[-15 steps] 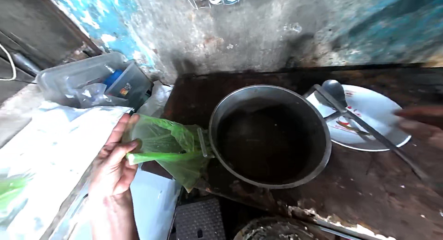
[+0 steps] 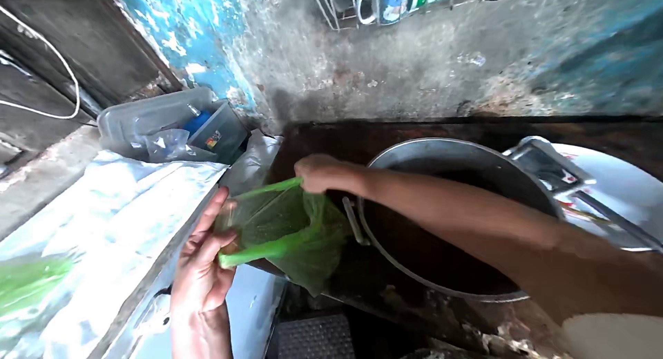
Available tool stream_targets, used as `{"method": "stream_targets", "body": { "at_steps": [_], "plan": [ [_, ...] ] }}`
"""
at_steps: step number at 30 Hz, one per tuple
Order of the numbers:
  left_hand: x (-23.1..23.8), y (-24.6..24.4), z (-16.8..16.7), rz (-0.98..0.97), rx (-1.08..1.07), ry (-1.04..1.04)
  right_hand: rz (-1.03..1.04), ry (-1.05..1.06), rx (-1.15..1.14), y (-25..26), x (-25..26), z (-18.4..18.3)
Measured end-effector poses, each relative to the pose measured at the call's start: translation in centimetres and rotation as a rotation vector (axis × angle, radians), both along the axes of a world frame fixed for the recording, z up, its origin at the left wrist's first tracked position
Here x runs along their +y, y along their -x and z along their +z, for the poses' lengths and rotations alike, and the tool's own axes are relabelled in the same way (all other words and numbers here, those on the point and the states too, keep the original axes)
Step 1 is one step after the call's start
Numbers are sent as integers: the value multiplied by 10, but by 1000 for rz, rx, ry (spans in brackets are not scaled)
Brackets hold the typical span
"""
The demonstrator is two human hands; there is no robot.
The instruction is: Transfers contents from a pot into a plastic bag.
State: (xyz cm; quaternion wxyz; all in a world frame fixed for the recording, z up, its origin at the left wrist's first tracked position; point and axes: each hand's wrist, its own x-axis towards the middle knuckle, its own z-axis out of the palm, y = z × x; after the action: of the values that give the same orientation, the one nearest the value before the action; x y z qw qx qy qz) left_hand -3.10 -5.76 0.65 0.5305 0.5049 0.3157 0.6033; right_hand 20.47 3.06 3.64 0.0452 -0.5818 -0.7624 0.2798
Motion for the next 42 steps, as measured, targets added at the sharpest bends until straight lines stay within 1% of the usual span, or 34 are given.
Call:
{"method": "stream_targets", "body": {
  "at_steps": [1, 2, 5, 7, 8, 9, 11, 13, 14, 15, 17, 19, 21, 22, 23, 24, 26, 28, 29, 30, 32, 35, 36, 37, 38, 40, 42],
  "plan": [
    [0, 5, -1, 42, 11, 12, -21, 24, 86, -7, 8, 2],
    [0, 7, -1, 90, 37, 20, -29, 108, 189, -15, 13, 8],
    [7, 12, 2, 145, 218, -26, -168, 236, 584, -30, 22, 8],
    [15, 22, -2, 35, 430, -103, -289, 271, 774, -34, 22, 5],
    [18, 25, -6, -39, 558, -135, -344, 285, 846, -35, 22, 2],
    [19, 23, -9, -70, 705, -162, -391, 292, 908, -35, 23, -1],
    [17, 14, -13, 27, 1072, -194, -414, 277, 983, -39, 25, -1],
    [24, 12, -19, 227, 1347, -312, -373, 237, 1018, -43, 28, 6],
    [32, 15, -23, 341, 1427, -387, -334, 231, 1029, -44, 27, 12],
    [39, 19, -22, 432, 1489, -414, -294, 236, 1033, -44, 25, 19],
    [49, 20, -17, 557, 1547, -387, -239, 237, 1029, -42, 19, 33],
    [55, 19, -15, 631, 1470, -366, -215, 229, 1055, -42, 14, 42],
    [60, 18, -19, 666, 1259, -389, -168, 211, 1115, -48, 9, 49],
    [62, 16, -20, 655, 1109, -370, -143, 199, 1135, -52, 8, 54],
    [63, 11, -19, 611, 912, -307, -127, 182, 1137, -58, 7, 58],
    [61, 3, -16, 544, 670, -200, -118, 163, 1106, -63, 6, 62],
    [57, -14, -11, 439, 222, 65, -126, 137, 941, -71, 4, 63],
    [66, -24, -22, 336, -65, 264, -138, 160, 715, -74, 0, 54],
    [72, -29, -32, 291, -141, 335, -146, 189, 658, -76, 0, 47],
    [77, -36, -41, 264, -192, 391, -155, 217, 649, -78, 3, 38],
    [81, -52, -53, 236, -276, 453, -221, 254, 734, -82, 14, 23],
    [78, -73, -59, 199, -417, 510, -459, 319, 925, -83, 35, 5],
    [76, -77, -62, 170, -469, 516, -538, 305, 939, -82, 43, -4],
    [74, -79, -64, 160, -507, 523, -596, 285, 905, -83, 50, -14],
    [73, -80, -66, 153, -534, 527, -607, 278, 824, -86, 55, -22],
    [72, -79, -72, 92, -563, 540, -530, 207, 486, -90, 58, -35],
    [74, -75, -75, -39, -551, 536, -336, 106, 163, -98, 51, -19]
  ]
}}
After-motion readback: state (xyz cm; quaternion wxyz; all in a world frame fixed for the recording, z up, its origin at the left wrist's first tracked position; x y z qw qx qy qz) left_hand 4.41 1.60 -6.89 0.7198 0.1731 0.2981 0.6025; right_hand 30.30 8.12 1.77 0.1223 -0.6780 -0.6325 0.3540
